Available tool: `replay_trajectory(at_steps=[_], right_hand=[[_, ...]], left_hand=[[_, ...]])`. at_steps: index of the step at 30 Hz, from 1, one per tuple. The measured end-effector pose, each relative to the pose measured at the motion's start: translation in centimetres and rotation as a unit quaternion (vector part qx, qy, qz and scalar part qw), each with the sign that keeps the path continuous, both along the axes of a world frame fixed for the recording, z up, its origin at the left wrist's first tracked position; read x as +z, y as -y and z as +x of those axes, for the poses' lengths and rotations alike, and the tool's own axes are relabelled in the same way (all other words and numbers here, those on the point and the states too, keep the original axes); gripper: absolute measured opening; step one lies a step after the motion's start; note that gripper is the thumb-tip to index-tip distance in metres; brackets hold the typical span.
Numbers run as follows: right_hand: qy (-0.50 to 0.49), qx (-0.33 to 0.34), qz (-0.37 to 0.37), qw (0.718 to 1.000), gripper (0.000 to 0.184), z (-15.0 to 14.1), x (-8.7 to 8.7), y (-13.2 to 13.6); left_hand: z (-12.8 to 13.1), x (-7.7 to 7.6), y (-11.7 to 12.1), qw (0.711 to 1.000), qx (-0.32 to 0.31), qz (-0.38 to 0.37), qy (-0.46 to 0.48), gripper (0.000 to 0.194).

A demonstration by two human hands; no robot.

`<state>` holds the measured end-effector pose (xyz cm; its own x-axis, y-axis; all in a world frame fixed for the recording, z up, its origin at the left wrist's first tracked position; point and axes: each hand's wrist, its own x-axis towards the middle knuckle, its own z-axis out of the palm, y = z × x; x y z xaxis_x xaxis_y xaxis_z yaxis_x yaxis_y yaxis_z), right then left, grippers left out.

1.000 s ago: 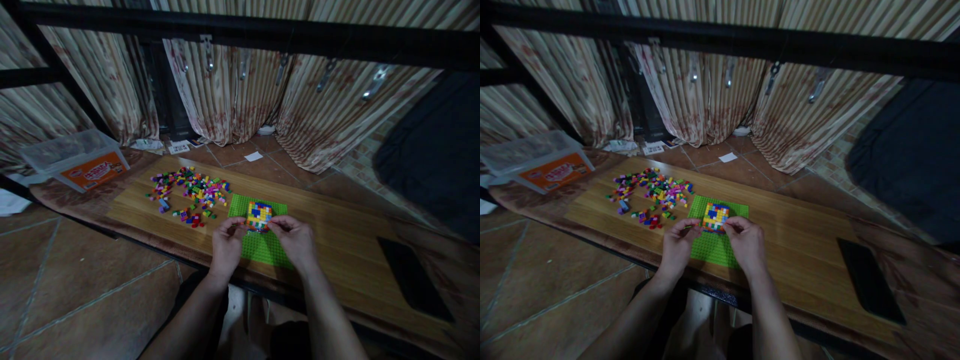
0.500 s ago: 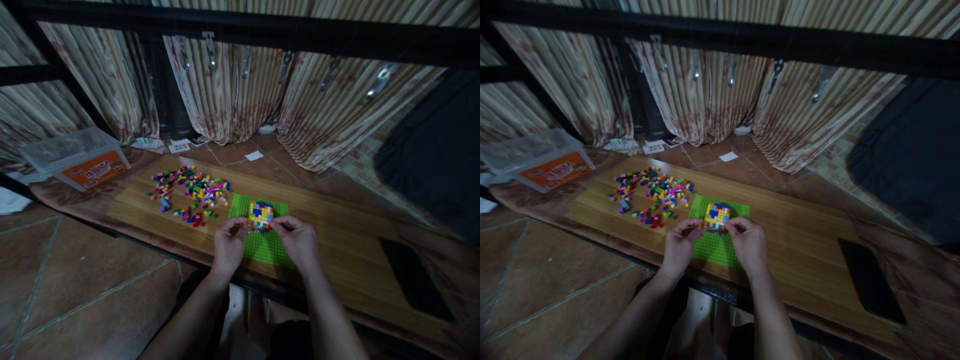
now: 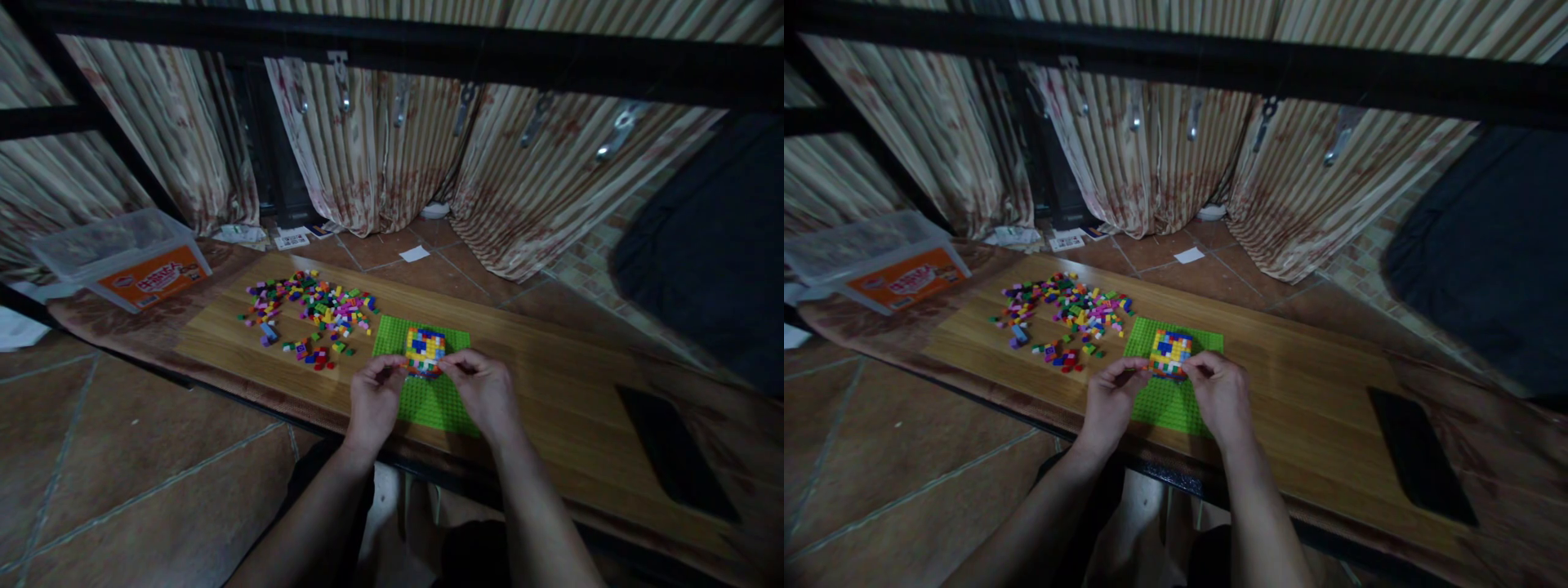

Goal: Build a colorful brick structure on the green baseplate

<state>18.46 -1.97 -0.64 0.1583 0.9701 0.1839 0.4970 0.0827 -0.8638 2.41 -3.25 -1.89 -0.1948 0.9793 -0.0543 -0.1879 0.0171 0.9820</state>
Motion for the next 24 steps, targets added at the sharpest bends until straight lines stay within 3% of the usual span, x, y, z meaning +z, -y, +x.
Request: replay_trajectory(at_steps=[12, 18, 24], right_hand=[[-0.05, -0.007, -0.013, 0.999, 0.013, -0.18, -0.3, -0.49], [-0.044, 0.0, -0.012, 0.999, 0.012, -0.5, -0.13, -0.56], [-0.1, 0.018, -0.007, 0.995, 0.011, -0.25, -0.34, -0.62]], left_hand=[[0.11, -0.17, 0.05, 1.0, -0.006, 0.019, -0.017, 0.009], [0.13, -0.56, 0.34, 0.993, -0.005, 0.076, -0.088, 0.011], [0.22, 0.26, 0.59, 0.973, 0.004, 0.119, -0.2, 0.013]])
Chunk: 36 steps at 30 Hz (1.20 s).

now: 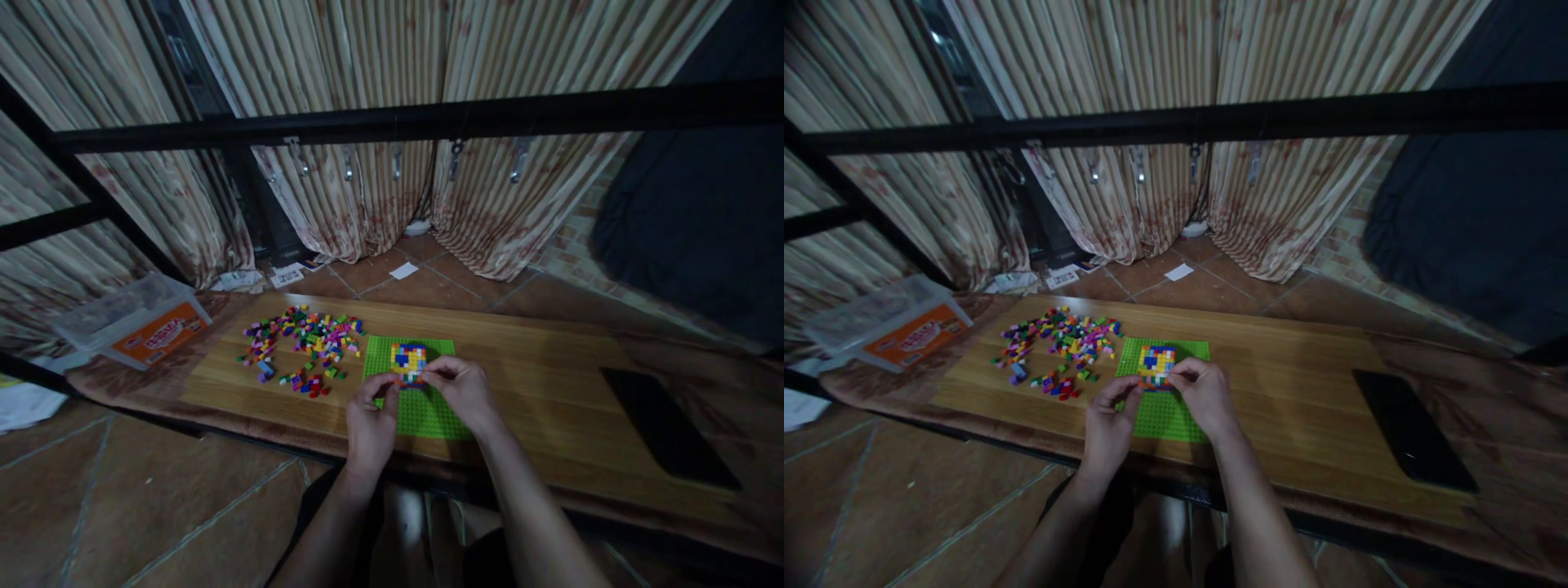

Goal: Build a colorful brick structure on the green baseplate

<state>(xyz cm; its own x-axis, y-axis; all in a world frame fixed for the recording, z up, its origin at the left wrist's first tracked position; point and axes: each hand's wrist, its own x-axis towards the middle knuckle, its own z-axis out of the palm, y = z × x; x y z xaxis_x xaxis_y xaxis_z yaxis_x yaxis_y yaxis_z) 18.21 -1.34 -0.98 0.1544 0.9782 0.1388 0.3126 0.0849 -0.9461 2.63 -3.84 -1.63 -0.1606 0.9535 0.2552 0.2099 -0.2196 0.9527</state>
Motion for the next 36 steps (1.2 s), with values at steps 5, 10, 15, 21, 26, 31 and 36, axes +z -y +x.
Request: replay_trajectory(at_steps=[5, 10, 15, 21, 26, 31, 36], right_hand=[[-0.071, -0.033, 0.005, 0.997, 0.02, 0.8, -0.2, -0.1], [-0.119, -0.078, -0.004, 0.99, 0.027, 1.3, 0.0, -0.3], [-0.102, -0.058, -0.005, 0.993, 0.027, 0.9, 0.2, -0.2], [-0.069, -0.027, -0.02, 0.997, 0.027, 0.7, -0.2, -0.2], [-0.041, -0.01, -0.035, 0.998, 0.026, 0.6, -0.6, -0.4], [-0.035, -0.002, -0.052, 0.998, 0.026, 0.5, -0.6, -0.3], [-0.041, -0.005, -0.059, 0.997, 0.025, 0.5, -0.5, -0.1]], left_hand=[[0.3, 1.0, -0.4, 0.991, -0.003, 0.071, -0.116, 0.016], [0.4, 2.2, -1.4, 0.959, -0.014, 0.14, -0.247, 0.019], [0.5, 2.0, -2.4, 0.921, -0.052, 0.182, -0.342, 0.021], [0.5, 0.6, -2.7, 0.897, -0.066, 0.229, -0.372, 0.021], [0.6, 0.4, -2.7, 0.896, -0.062, 0.246, -0.365, 0.021], [0.7, 0.7, -2.7, 0.899, -0.078, 0.242, -0.358, 0.022], [0.6, 0.6, -2.9, 0.899, -0.071, 0.248, -0.354, 0.021]])
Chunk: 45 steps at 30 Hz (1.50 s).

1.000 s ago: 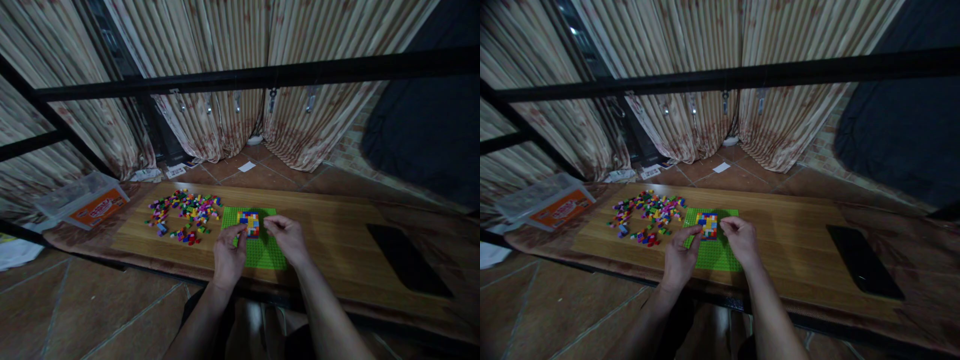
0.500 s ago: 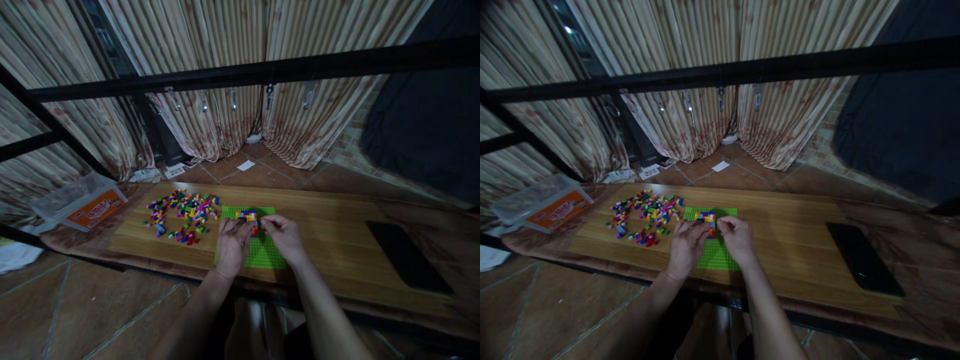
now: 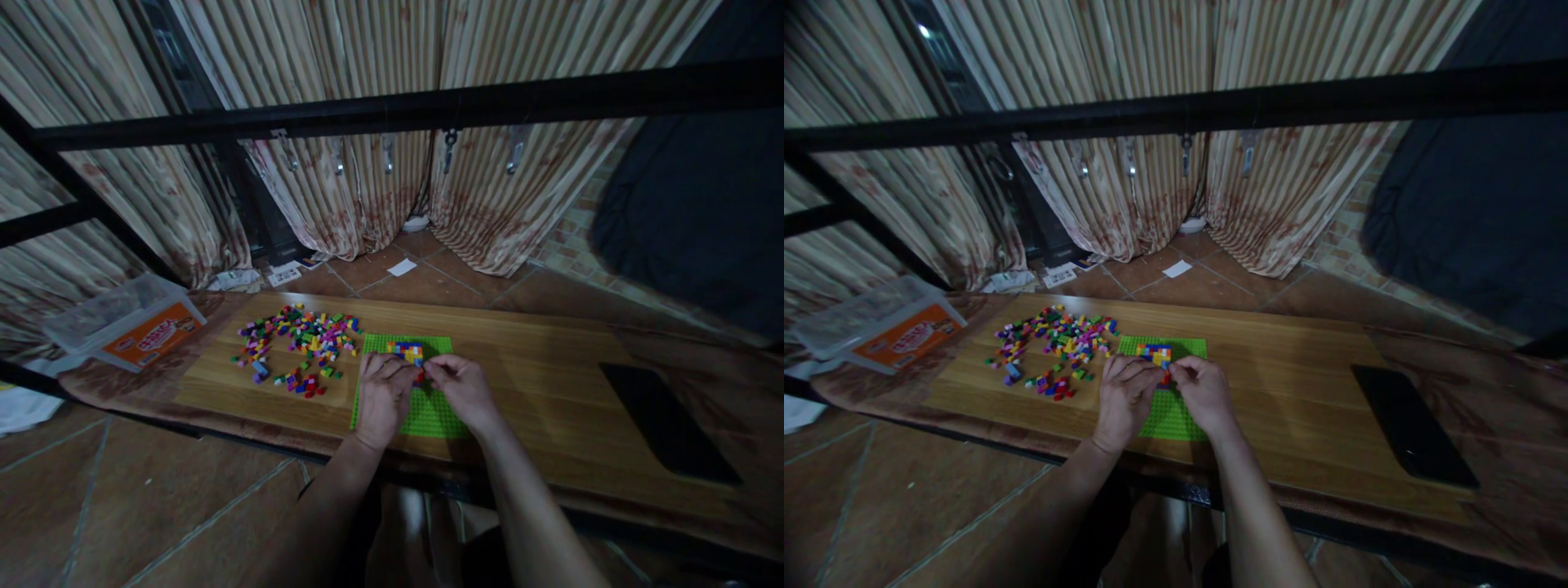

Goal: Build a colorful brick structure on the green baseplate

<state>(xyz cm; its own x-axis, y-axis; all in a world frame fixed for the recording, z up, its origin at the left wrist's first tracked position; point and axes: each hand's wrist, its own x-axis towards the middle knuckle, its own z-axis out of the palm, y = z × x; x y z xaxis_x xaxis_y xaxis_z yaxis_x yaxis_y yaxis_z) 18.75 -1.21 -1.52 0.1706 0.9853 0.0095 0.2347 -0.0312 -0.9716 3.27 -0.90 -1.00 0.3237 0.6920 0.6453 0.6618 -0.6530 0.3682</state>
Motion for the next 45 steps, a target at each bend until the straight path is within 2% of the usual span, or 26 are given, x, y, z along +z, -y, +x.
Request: replay_trajectory(at_steps=[9, 16, 31, 40, 45], right_hand=[[0.0, -0.005, 0.0, 1.0, 0.026, -0.1, -0.1, -0.1], [0.007, -0.006, 0.002, 1.0, 0.026, 0.0, -0.2, -0.1], [0.014, -0.012, -0.003, 1.0, 0.025, 0.1, -1.0, -0.5], [-0.096, -0.045, -0.065, 0.992, 0.029, -0.9, 0.1, -0.2], [-0.097, -0.042, -0.07, 0.992, 0.036, -0.7, 0.8, 0.3]], left_hand=[[0.3, 0.1, -0.1, 1.0, 0.007, -0.019, 0.02, 0.018], [0.6, 0.2, 0.4, 0.999, 0.036, -0.039, 0.01, 0.019], [0.4, 0.0, 1.4, 0.997, 0.067, -0.019, -0.04, 0.023], [0.4, 0.1, 1.9, 0.995, 0.068, -0.049, -0.052, 0.025], [0.0, -0.2, 2.2, 0.995, 0.082, -0.054, 0.021, 0.032]])
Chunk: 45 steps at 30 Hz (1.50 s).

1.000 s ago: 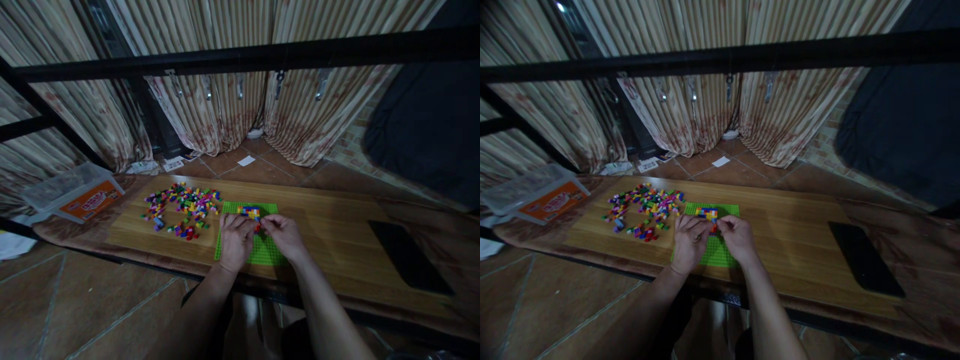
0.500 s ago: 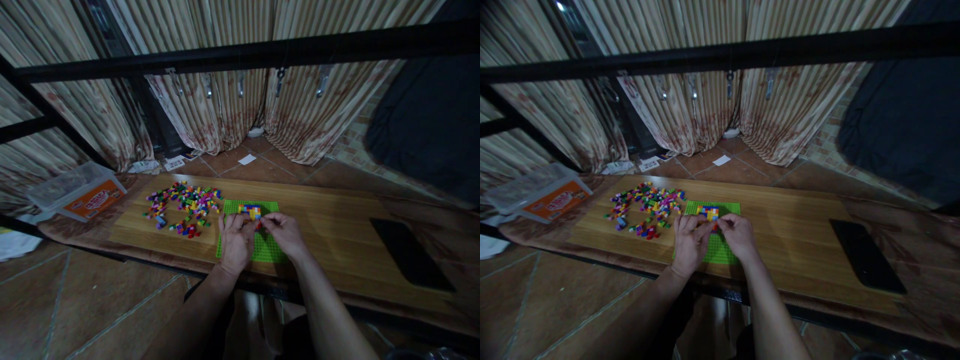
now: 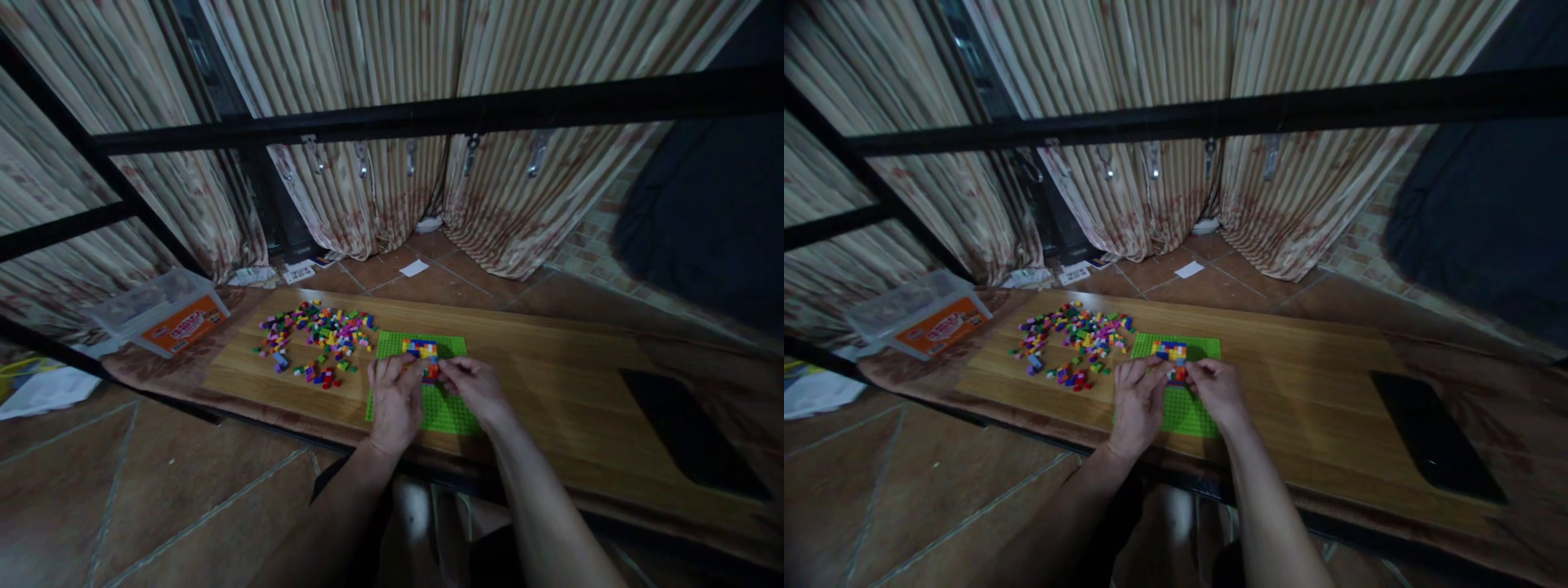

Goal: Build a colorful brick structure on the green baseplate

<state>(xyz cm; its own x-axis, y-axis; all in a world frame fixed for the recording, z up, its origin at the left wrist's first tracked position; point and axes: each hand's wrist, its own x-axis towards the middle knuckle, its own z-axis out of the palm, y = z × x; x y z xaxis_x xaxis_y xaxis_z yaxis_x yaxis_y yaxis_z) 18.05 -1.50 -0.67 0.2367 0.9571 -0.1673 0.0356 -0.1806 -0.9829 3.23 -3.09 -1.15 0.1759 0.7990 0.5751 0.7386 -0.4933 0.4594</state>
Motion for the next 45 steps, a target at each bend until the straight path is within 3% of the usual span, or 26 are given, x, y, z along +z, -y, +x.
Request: replay_trajectory(at_steps=[4, 8, 12, 15, 23, 34, 45], right_hand=[[-0.003, -0.032, -0.008, 0.999, 0.04, 0.6, 0.1, 0.0], [0.007, -0.055, 0.005, 0.998, 0.04, 1.3, -0.4, -0.2], [0.047, -0.041, 0.018, 0.998, 0.038, 1.6, -1.2, -0.3], [0.071, -0.025, 0.026, 0.997, 0.036, 1.5, -1.5, -0.4], [0.14, -0.013, 0.047, 0.989, 0.036, 1.4, -1.2, -0.2], [0.185, 0.005, 0.047, 0.982, 0.038, 1.2, -1.0, -0.1], [0.216, 0.004, 0.052, 0.975, 0.038, 0.9, 0.0, 0.3]], left_hand=[[-2.0, -0.2, -0.8, 0.993, 0.052, 0.011, 0.102, 0.031], [-6.0, -1.2, -1.8, 0.97, 0.169, -0.022, 0.173, 0.025], [-9.7, -2.1, -1.4, 0.955, 0.256, -0.078, 0.131, 0.021], [-10.5, -2.3, -1.0, 0.946, 0.296, -0.106, 0.077, 0.021], [-8.7, -2.0, -2.4, 0.955, 0.276, -0.097, -0.044, 0.027], [-9.5, -2.5, -2.5, 0.958, 0.243, -0.127, -0.089, 0.028], [-9.5, -1.8, -2.9, 0.955, 0.24, -0.143, -0.099, 0.023]])
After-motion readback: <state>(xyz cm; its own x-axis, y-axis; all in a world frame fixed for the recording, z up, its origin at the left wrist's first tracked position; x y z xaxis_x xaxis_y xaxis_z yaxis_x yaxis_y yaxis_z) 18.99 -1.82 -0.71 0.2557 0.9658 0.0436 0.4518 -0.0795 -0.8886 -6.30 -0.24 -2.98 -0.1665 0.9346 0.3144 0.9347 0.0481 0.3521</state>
